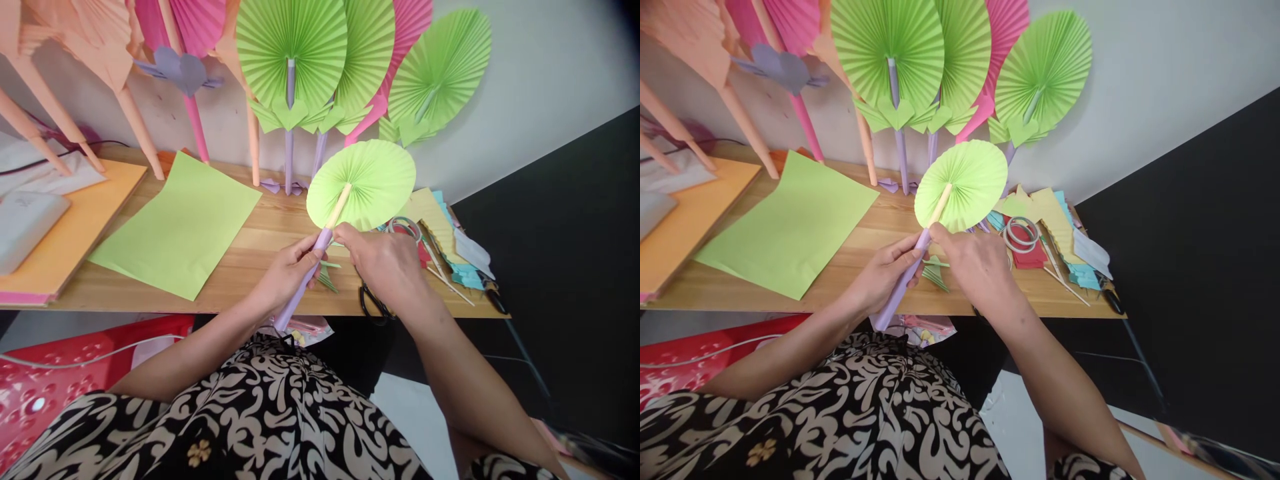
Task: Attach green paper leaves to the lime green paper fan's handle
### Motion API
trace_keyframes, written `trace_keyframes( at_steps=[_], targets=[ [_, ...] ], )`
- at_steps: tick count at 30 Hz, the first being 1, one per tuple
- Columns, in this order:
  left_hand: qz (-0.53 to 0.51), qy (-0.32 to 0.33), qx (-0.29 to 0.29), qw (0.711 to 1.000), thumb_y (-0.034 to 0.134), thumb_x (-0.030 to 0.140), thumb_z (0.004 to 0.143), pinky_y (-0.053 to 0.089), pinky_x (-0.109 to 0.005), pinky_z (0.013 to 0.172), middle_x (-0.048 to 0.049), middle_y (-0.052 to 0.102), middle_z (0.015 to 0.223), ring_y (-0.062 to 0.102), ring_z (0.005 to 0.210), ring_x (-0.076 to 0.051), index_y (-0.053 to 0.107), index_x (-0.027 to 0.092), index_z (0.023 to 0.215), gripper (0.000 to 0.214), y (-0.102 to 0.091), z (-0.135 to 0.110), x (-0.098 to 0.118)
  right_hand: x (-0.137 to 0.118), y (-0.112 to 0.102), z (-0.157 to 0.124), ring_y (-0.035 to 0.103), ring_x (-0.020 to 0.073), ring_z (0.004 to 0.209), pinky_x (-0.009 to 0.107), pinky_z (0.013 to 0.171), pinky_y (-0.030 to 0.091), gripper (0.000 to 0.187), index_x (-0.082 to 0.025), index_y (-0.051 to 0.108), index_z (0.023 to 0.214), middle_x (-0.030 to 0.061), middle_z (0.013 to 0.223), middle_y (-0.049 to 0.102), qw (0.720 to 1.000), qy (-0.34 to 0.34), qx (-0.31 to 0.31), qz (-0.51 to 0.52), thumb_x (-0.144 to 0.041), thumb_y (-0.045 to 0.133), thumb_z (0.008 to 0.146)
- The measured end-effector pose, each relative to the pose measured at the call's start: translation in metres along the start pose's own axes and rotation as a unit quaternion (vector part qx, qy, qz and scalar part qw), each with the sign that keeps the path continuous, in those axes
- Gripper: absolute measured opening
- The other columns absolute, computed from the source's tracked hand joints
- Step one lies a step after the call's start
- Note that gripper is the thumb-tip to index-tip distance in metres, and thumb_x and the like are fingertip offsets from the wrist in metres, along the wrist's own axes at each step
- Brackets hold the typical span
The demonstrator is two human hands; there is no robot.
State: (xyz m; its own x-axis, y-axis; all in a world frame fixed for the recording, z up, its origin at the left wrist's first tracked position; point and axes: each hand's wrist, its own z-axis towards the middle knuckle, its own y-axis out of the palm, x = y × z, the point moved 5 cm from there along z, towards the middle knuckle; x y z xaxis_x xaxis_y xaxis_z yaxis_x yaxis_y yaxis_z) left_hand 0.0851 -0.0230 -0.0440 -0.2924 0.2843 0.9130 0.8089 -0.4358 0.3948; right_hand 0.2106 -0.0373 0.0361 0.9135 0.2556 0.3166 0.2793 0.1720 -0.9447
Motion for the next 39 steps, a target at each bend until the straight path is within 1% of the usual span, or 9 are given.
trace_keyframes(
  at_steps=[6, 10, 14, 20, 29, 32, 34, 37, 39],
  targets=[
    [0.017, -0.004, 0.007, 1.000, 0.055, 0.030, 0.096, 0.035, -0.020, 0.050, 0.0040, 0.050, 0.070, 0.042, 0.052, -0.006, 0.062, 0.014, 0.130, 0.038, 0.003, -0.001, 0.001, 0.000, 0.005, 0.000, 0.048, 0.0136, 0.050, 0.030, 0.056, 0.015, 0.023, -0.025, 0.063, 0.110, -0.0007, 0.060, 0.063, 0.999, 0.005, 0.031, -0.002, -0.019, 0.044, 0.101],
    [0.034, -0.003, 0.017, 0.999, 0.062, 0.035, 0.093, 0.035, -0.020, 0.049, 0.0064, 0.044, 0.065, 0.040, 0.051, -0.007, 0.062, 0.014, 0.127, 0.040, 0.003, 0.000, -0.001, -0.001, 0.005, -0.001, 0.049, 0.0136, 0.049, 0.031, 0.056, 0.014, 0.022, -0.023, 0.065, 0.105, 0.0010, 0.057, 0.062, 0.999, 0.006, 0.045, 0.003, -0.024, 0.043, 0.103],
    [0.085, 0.012, 0.046, 0.995, 0.065, 0.042, 0.091, 0.036, -0.021, 0.049, 0.0061, 0.044, 0.063, 0.041, 0.051, -0.008, 0.066, 0.015, 0.104, 0.030, 0.001, 0.003, -0.002, -0.004, 0.006, -0.002, 0.050, 0.0145, 0.049, 0.031, 0.056, 0.014, 0.026, -0.021, 0.065, 0.098, 0.0040, 0.058, 0.063, 0.999, 0.013, 0.047, 0.005, -0.029, 0.041, 0.104],
    [0.139, 0.041, 0.071, 0.987, 0.057, 0.042, 0.095, 0.033, -0.022, 0.048, 0.0051, 0.044, 0.058, 0.041, 0.048, -0.008, 0.054, 0.018, 0.074, 0.031, 0.002, 0.008, -0.002, -0.007, 0.006, 0.000, 0.051, 0.0156, 0.049, 0.031, 0.056, 0.014, 0.034, -0.019, 0.066, 0.095, 0.0064, 0.059, 0.065, 0.999, 0.022, 0.037, 0.031, -0.032, 0.037, 0.106],
    [0.113, 0.059, 0.079, 0.989, 0.054, 0.039, 0.096, 0.034, -0.021, 0.047, 0.0049, 0.046, 0.057, 0.041, 0.047, -0.007, 0.052, 0.018, 0.071, 0.033, 0.002, 0.013, 0.003, -0.013, 0.011, -0.010, 0.056, 0.0150, 0.051, 0.028, 0.052, 0.022, 0.033, -0.020, 0.066, 0.125, 0.0017, 0.062, 0.069, 0.984, 0.049, 0.105, 0.133, -0.034, 0.045, 0.105],
    [0.118, 0.053, 0.090, 0.987, 0.054, 0.035, 0.096, 0.034, -0.021, 0.048, 0.0046, 0.047, 0.055, 0.042, 0.046, -0.007, 0.052, 0.018, 0.069, 0.032, -0.001, 0.013, 0.005, -0.011, 0.007, -0.020, 0.060, 0.0154, 0.053, 0.029, 0.055, 0.032, 0.037, -0.019, 0.062, 0.133, 0.0029, 0.069, 0.074, 0.968, 0.080, 0.150, 0.184, -0.035, 0.046, 0.104],
    [0.116, 0.035, 0.097, 0.988, 0.053, 0.031, 0.095, 0.035, -0.021, 0.048, 0.0043, 0.048, 0.055, 0.042, 0.046, -0.006, 0.054, 0.018, 0.069, 0.029, -0.003, 0.013, 0.002, -0.005, 0.001, -0.030, 0.063, 0.0165, 0.058, 0.029, 0.059, 0.039, 0.036, -0.020, 0.064, 0.130, 0.0039, 0.071, 0.075, 0.945, 0.121, 0.205, 0.226, -0.036, 0.047, 0.103],
    [0.105, 0.020, 0.096, 0.990, 0.054, 0.029, 0.093, 0.035, -0.021, 0.048, 0.0038, 0.050, 0.059, 0.043, 0.046, -0.006, 0.057, 0.017, 0.072, 0.024, -0.004, 0.011, -0.002, 0.002, 0.004, -0.039, 0.063, 0.0156, 0.059, 0.028, 0.062, 0.044, 0.029, -0.021, 0.069, 0.111, 0.0016, 0.067, 0.071, 0.890, 0.173, 0.261, 0.332, -0.037, 0.047, 0.102],
    [0.102, 0.026, 0.088, 0.991, 0.056, 0.031, 0.092, 0.036, -0.021, 0.049, 0.0037, 0.051, 0.061, 0.044, 0.048, -0.006, 0.057, 0.017, 0.073, 0.024, -0.003, 0.009, -0.003, 0.003, 0.017, -0.036, 0.058, 0.0138, 0.054, 0.027, 0.058, 0.044, 0.026, -0.022, 0.067, 0.094, -0.0016, 0.060, 0.064, 0.856, 0.195, 0.236, 0.418, -0.040, 0.049, 0.100]
  ],
)
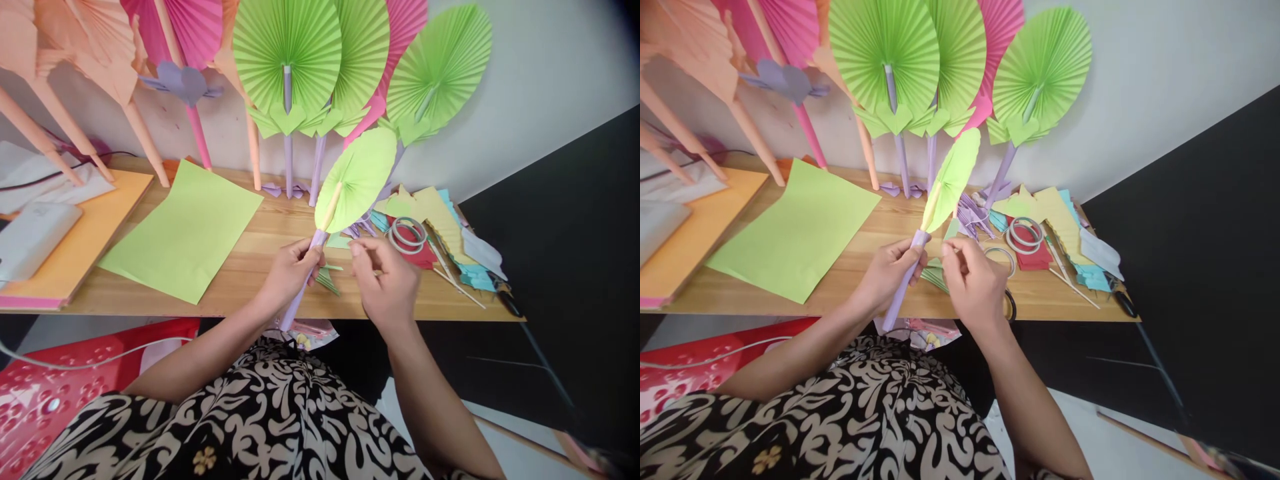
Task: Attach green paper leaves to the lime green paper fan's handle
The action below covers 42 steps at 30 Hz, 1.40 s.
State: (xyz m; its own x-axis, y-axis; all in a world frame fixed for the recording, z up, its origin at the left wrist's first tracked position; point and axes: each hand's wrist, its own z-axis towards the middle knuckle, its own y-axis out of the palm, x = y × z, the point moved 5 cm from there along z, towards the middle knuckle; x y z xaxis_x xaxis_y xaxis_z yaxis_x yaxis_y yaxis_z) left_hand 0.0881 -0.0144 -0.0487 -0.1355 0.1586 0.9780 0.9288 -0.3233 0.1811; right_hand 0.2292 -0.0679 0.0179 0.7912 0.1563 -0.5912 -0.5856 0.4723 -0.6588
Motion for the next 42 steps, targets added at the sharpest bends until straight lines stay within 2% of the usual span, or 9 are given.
trace_keyframes(
  at_steps=[5, 11, 20, 26, 31, 33, 36, 39, 42],
  targets=[
    [-0.004, 0.025, -0.022, 0.999, 0.059, 0.036, 0.091, 0.036, -0.022, 0.051, 0.0048, 0.048, 0.060, 0.044, 0.051, -0.007, 0.055, 0.018, 0.073, 0.026, 0.004, -0.002, 0.002, 0.023, 0.037, 0.003, 0.052, 0.0116, 0.056, 0.025, 0.056, 0.040, 0.029, -0.022, 0.058, 0.074, -0.0036, 0.062, 0.061, 0.974, 0.106, -0.098, 0.176, -0.047, 0.065, 0.088],
    [0.028, 0.047, -0.026, 0.998, 0.057, 0.037, 0.093, 0.034, -0.022, 0.053, 0.0058, 0.046, 0.058, 0.042, 0.051, -0.007, 0.052, 0.018, 0.072, 0.029, 0.007, -0.007, 0.005, 0.032, 0.057, 0.004, 0.048, 0.0111, 0.055, 0.025, 0.056, 0.039, 0.035, -0.022, 0.055, 0.067, -0.0048, 0.058, 0.056, 0.942, 0.153, -0.118, 0.273, -0.050, 0.070, 0.083],
    [-0.008, 0.023, -0.028, 0.999, 0.059, 0.032, 0.088, 0.034, -0.022, 0.052, 0.0051, 0.049, 0.060, 0.043, 0.051, -0.007, 0.054, 0.017, 0.074, 0.021, 0.007, -0.008, -0.003, 0.036, 0.064, 0.007, 0.048, 0.0117, 0.056, 0.025, 0.056, 0.038, 0.045, -0.023, 0.052, 0.063, -0.0045, 0.057, 0.054, 0.952, 0.148, -0.078, 0.256, -0.058, 0.067, 0.085],
    [-0.105, -0.042, -0.018, 0.993, 0.057, 0.040, 0.091, 0.037, -0.022, 0.052, 0.0012, 0.054, 0.062, 0.045, 0.053, -0.009, 0.062, 0.015, 0.078, 0.029, -0.003, -0.005, -0.014, 0.037, 0.071, 0.003, 0.056, 0.0133, 0.059, 0.026, 0.062, 0.043, 0.026, -0.022, 0.064, 0.086, -0.0036, 0.066, 0.065, 0.938, 0.134, -0.140, 0.286, -0.047, 0.069, 0.085],
    [-0.140, -0.046, -0.006, 0.989, 0.061, 0.038, 0.090, 0.039, -0.021, 0.054, -0.0023, 0.061, 0.076, 0.049, 0.061, -0.010, 0.069, 0.014, 0.095, 0.026, -0.022, -0.003, -0.010, 0.035, 0.065, -0.017, 0.052, 0.0120, 0.058, 0.024, 0.058, 0.038, 0.027, -0.021, 0.064, 0.082, -0.0041, 0.063, 0.060, 0.945, 0.134, -0.173, 0.245, -0.047, 0.062, 0.092],
    [-0.103, -0.035, 0.026, 0.994, 0.067, 0.037, 0.086, 0.042, -0.021, 0.059, -0.0032, 0.064, 0.079, 0.052, 0.065, -0.011, 0.071, 0.015, 0.098, 0.026, -0.039, -0.003, -0.004, 0.039, 0.059, -0.032, 0.049, 0.0117, 0.056, 0.025, 0.056, 0.036, 0.033, -0.021, 0.060, 0.072, -0.0040, 0.060, 0.056, 0.953, 0.134, -0.179, 0.206, -0.047, 0.059, 0.093],
    [0.054, -0.023, 0.099, 0.993, 0.072, 0.042, 0.084, 0.044, -0.023, 0.063, -0.0031, 0.068, 0.086, 0.054, 0.067, -0.011, 0.074, 0.016, 0.111, 0.037, -0.071, -0.004, 0.005, 0.050, 0.044, -0.058, 0.050, 0.0119, 0.057, 0.025, 0.057, 0.036, 0.035, -0.021, 0.057, 0.067, -0.0035, 0.059, 0.056, 0.965, 0.122, -0.185, 0.138, -0.042, 0.058, 0.095],
    [0.224, -0.027, 0.144, 0.964, 0.068, 0.046, 0.087, 0.047, -0.024, 0.072, -0.0020, 0.072, 0.095, 0.060, 0.078, -0.014, 0.072, 0.023, 0.124, 0.044, -0.096, -0.007, 0.007, 0.071, 0.021, -0.081, 0.060, 0.0143, 0.067, 0.027, 0.064, 0.043, 0.025, -0.021, 0.065, 0.078, -0.0005, 0.072, 0.067, 0.980, 0.115, -0.154, 0.056, -0.033, 0.056, 0.098],
    [0.348, -0.041, 0.161, 0.923, 0.061, 0.051, 0.092, 0.049, -0.029, 0.088, -0.0034, 0.075, 0.109, 0.066, 0.101, -0.021, 0.065, 0.024, 0.137, 0.053, -0.114, -0.012, 0.001, 0.095, -0.008, -0.096, 0.067, 0.0179, 0.076, 0.030, 0.072, 0.050, 0.020, -0.021, 0.069, 0.089, 0.0031, 0.083, 0.073, 0.992, 0.098, -0.071, -0.036, -0.030, 0.055, 0.100]
  ],
)
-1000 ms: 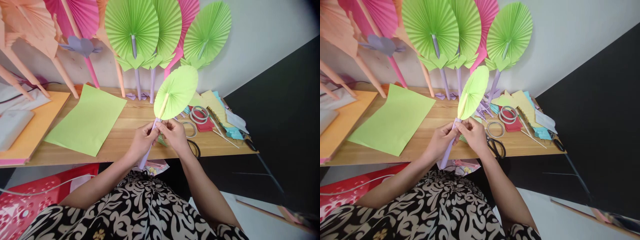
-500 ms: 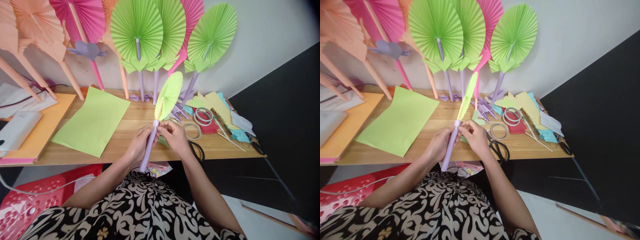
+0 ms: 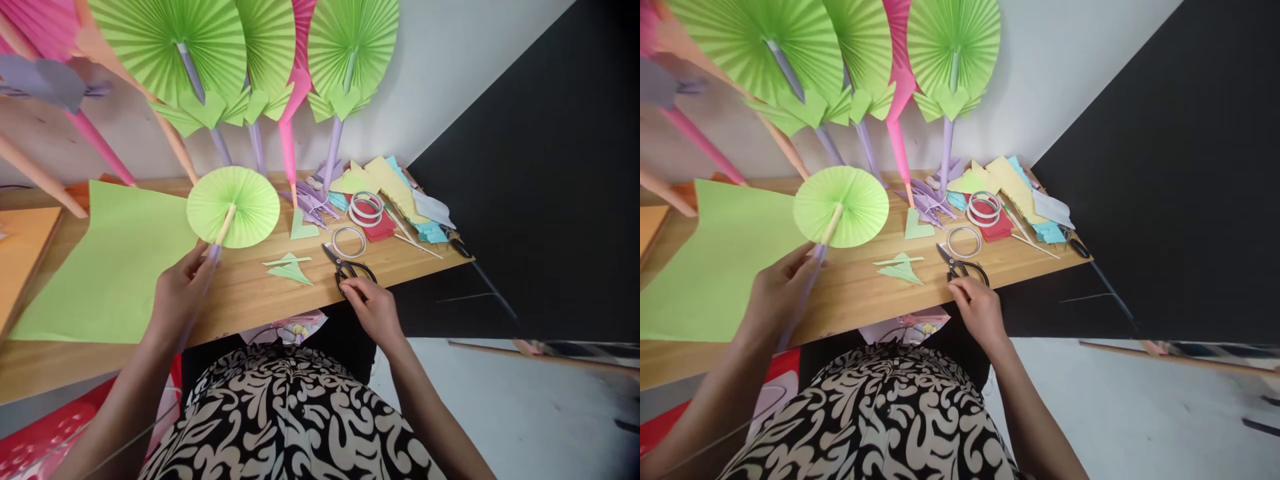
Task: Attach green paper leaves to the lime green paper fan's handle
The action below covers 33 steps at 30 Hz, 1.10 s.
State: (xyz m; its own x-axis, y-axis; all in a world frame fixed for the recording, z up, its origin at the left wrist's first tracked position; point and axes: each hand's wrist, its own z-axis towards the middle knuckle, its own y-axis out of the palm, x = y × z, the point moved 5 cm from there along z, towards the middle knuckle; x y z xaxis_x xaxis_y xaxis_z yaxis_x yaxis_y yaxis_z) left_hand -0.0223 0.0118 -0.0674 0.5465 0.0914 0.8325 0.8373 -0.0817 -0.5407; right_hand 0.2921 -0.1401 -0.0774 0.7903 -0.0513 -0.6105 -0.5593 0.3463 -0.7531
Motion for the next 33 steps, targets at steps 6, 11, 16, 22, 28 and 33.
trace_keyframes(
  at_steps=[6, 11, 16, 22, 28, 33],
  targets=[
    [0.253, 0.158, 0.037, 0.954, 0.046, 0.043, 0.100, 0.051, -0.043, 0.097, -0.0139, 0.073, 0.122, 0.067, 0.112, -0.032, 0.072, 0.016, 0.120, 0.043, -0.009, -0.004, 0.005, 0.027, -0.013, -0.005, 0.067, 0.0282, 0.102, 0.042, 0.090, 0.054, 0.025, -0.018, 0.068, 0.116, 0.0121, 0.109, 0.073, 0.985, -0.045, 0.035, -0.160, -0.034, 0.059, 0.098],
    [0.183, 0.360, -0.055, 0.913, 0.050, 0.039, 0.101, 0.053, -0.035, 0.085, -0.0101, 0.074, 0.108, 0.070, 0.099, -0.025, 0.073, 0.017, 0.107, 0.033, 0.020, -0.024, 0.067, 0.022, -0.002, 0.005, 0.067, 0.0297, 0.104, 0.042, 0.089, 0.054, 0.032, -0.016, 0.063, 0.128, 0.0134, 0.112, 0.072, 0.979, -0.048, -0.018, -0.198, -0.022, 0.057, 0.097],
    [0.246, 0.428, -0.212, 0.843, 0.048, 0.029, 0.099, 0.050, -0.037, 0.085, -0.0099, 0.075, 0.104, 0.068, 0.099, -0.027, 0.075, 0.017, 0.106, 0.031, 0.103, -0.017, 0.118, 0.014, 0.000, 0.011, 0.068, 0.0272, 0.094, 0.035, 0.079, 0.051, 0.035, -0.016, 0.063, 0.127, 0.0107, 0.104, 0.071, 0.969, -0.032, -0.045, -0.240, -0.014, 0.059, 0.093],
    [0.352, 0.372, -0.223, 0.830, 0.051, 0.024, 0.091, 0.047, -0.033, 0.076, -0.0120, 0.074, 0.096, 0.068, 0.096, -0.027, 0.076, 0.016, 0.091, 0.026, 0.189, 0.021, 0.135, 0.008, -0.004, 0.012, 0.067, 0.0233, 0.083, 0.030, 0.066, 0.043, 0.034, -0.021, 0.064, 0.127, 0.0081, 0.103, 0.070, 0.959, -0.006, -0.076, -0.273, -0.019, 0.061, 0.093],
    [0.355, 0.327, -0.256, 0.838, 0.054, 0.019, 0.084, 0.042, -0.030, 0.069, -0.0101, 0.074, 0.087, 0.067, 0.082, -0.024, 0.074, 0.017, 0.080, 0.021, 0.212, 0.027, 0.138, 0.010, -0.005, 0.015, 0.068, 0.0233, 0.083, 0.029, 0.064, 0.042, 0.041, -0.022, 0.061, 0.134, 0.0094, 0.107, 0.069, 0.958, -0.001, -0.110, -0.266, -0.020, 0.058, 0.093],
    [0.335, 0.309, -0.269, 0.848, 0.055, 0.018, 0.079, 0.038, -0.029, 0.065, -0.0083, 0.072, 0.081, 0.063, 0.076, -0.022, 0.071, 0.018, 0.073, 0.017, 0.218, 0.032, 0.132, 0.014, -0.010, 0.013, 0.071, 0.0243, 0.089, 0.029, 0.072, 0.049, 0.041, -0.020, 0.063, 0.133, 0.0109, 0.109, 0.072, 0.976, 0.032, -0.117, -0.182, -0.025, 0.059, 0.092]
  ],
)
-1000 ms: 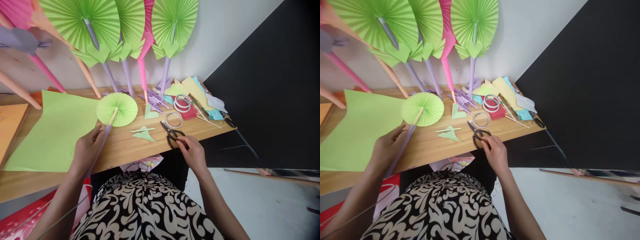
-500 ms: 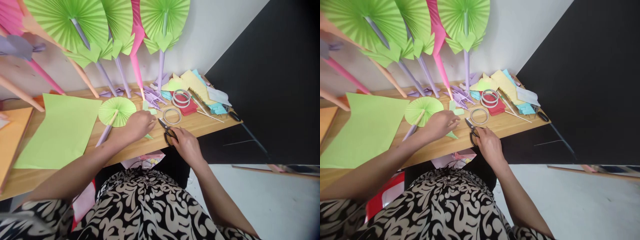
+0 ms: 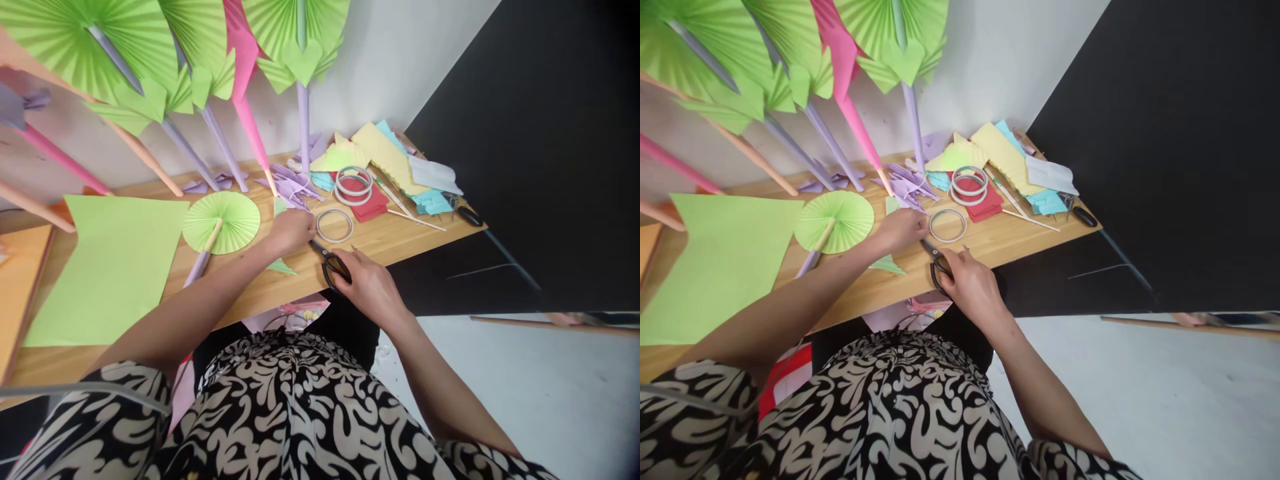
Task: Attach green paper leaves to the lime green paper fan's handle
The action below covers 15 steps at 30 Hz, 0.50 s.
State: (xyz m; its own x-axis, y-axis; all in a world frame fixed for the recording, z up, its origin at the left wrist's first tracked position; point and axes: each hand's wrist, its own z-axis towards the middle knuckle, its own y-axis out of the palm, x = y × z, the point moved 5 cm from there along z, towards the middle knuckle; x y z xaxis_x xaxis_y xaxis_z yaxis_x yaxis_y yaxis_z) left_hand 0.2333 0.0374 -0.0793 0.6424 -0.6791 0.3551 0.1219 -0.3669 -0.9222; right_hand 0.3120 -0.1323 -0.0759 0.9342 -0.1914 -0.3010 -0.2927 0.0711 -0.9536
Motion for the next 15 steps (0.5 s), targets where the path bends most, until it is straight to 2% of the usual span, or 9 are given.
trace_keyframes(
  at_steps=[3, 6, 8, 11, 13, 15],
  targets=[
    [-0.020, -0.009, 0.003, 1.000, 0.055, 0.018, 0.078, 0.035, -0.029, 0.062, -0.0061, 0.069, 0.076, 0.059, 0.071, -0.019, 0.069, 0.018, 0.072, 0.016, 0.001, 0.003, -0.003, 0.006, 0.000, -0.009, 0.071, 0.0222, 0.090, 0.029, 0.076, 0.050, 0.049, -0.024, 0.062, 0.136, 0.0065, 0.106, 0.076, 0.991, 0.014, -0.040, 0.126, -0.028, 0.067, 0.088],
    [-0.067, -0.009, -0.005, 0.998, 0.054, 0.018, 0.078, 0.035, -0.027, 0.061, -0.0031, 0.067, 0.074, 0.057, 0.069, -0.016, 0.069, 0.017, 0.073, 0.016, -0.003, 0.003, -0.003, 0.013, 0.010, -0.026, 0.068, 0.0174, 0.082, 0.026, 0.074, 0.049, 0.058, -0.027, 0.063, 0.136, 0.0009, 0.097, 0.074, 0.948, 0.008, -0.120, 0.296, -0.034, 0.077, 0.080],
    [-0.131, 0.013, -0.034, 0.991, 0.056, 0.020, 0.078, 0.037, -0.026, 0.063, -0.0011, 0.066, 0.072, 0.056, 0.068, -0.015, 0.069, 0.016, 0.073, 0.014, -0.007, -0.001, 0.001, 0.020, 0.019, -0.040, 0.063, 0.0155, 0.078, 0.025, 0.070, 0.047, 0.064, -0.025, 0.065, 0.132, -0.0002, 0.091, 0.069, 0.894, 0.024, -0.152, 0.422, -0.043, 0.083, 0.073],
    [-0.194, 0.070, -0.063, 0.976, 0.059, 0.023, 0.078, 0.040, -0.026, 0.067, -0.0008, 0.067, 0.075, 0.056, 0.070, -0.013, 0.071, 0.016, 0.075, 0.015, -0.015, -0.009, 0.010, 0.026, 0.030, -0.059, 0.057, 0.0138, 0.074, 0.024, 0.064, 0.046, 0.078, -0.021, 0.064, 0.128, -0.0004, 0.085, 0.062, 0.795, 0.062, -0.148, 0.585, -0.058, 0.088, 0.064],
    [-0.203, 0.103, -0.044, 0.973, 0.060, 0.026, 0.079, 0.042, -0.027, 0.071, -0.0025, 0.069, 0.082, 0.058, 0.075, -0.014, 0.073, 0.016, 0.079, 0.017, -0.022, -0.014, 0.016, 0.025, 0.035, -0.066, 0.054, 0.0122, 0.069, 0.023, 0.057, 0.044, 0.084, -0.021, 0.061, 0.130, 0.0001, 0.086, 0.061, 0.740, 0.076, -0.138, 0.654, -0.067, 0.086, 0.063],
    [-0.209, 0.130, -0.014, 0.969, 0.060, 0.028, 0.081, 0.044, -0.029, 0.077, -0.0041, 0.069, 0.089, 0.059, 0.081, -0.016, 0.074, 0.017, 0.081, 0.018, -0.028, -0.018, 0.019, 0.023, 0.038, -0.070, 0.051, 0.0108, 0.064, 0.021, 0.051, 0.040, 0.083, -0.023, 0.058, 0.131, 0.0010, 0.088, 0.062, 0.703, 0.080, -0.121, 0.696, -0.072, 0.080, 0.067]
  ],
)
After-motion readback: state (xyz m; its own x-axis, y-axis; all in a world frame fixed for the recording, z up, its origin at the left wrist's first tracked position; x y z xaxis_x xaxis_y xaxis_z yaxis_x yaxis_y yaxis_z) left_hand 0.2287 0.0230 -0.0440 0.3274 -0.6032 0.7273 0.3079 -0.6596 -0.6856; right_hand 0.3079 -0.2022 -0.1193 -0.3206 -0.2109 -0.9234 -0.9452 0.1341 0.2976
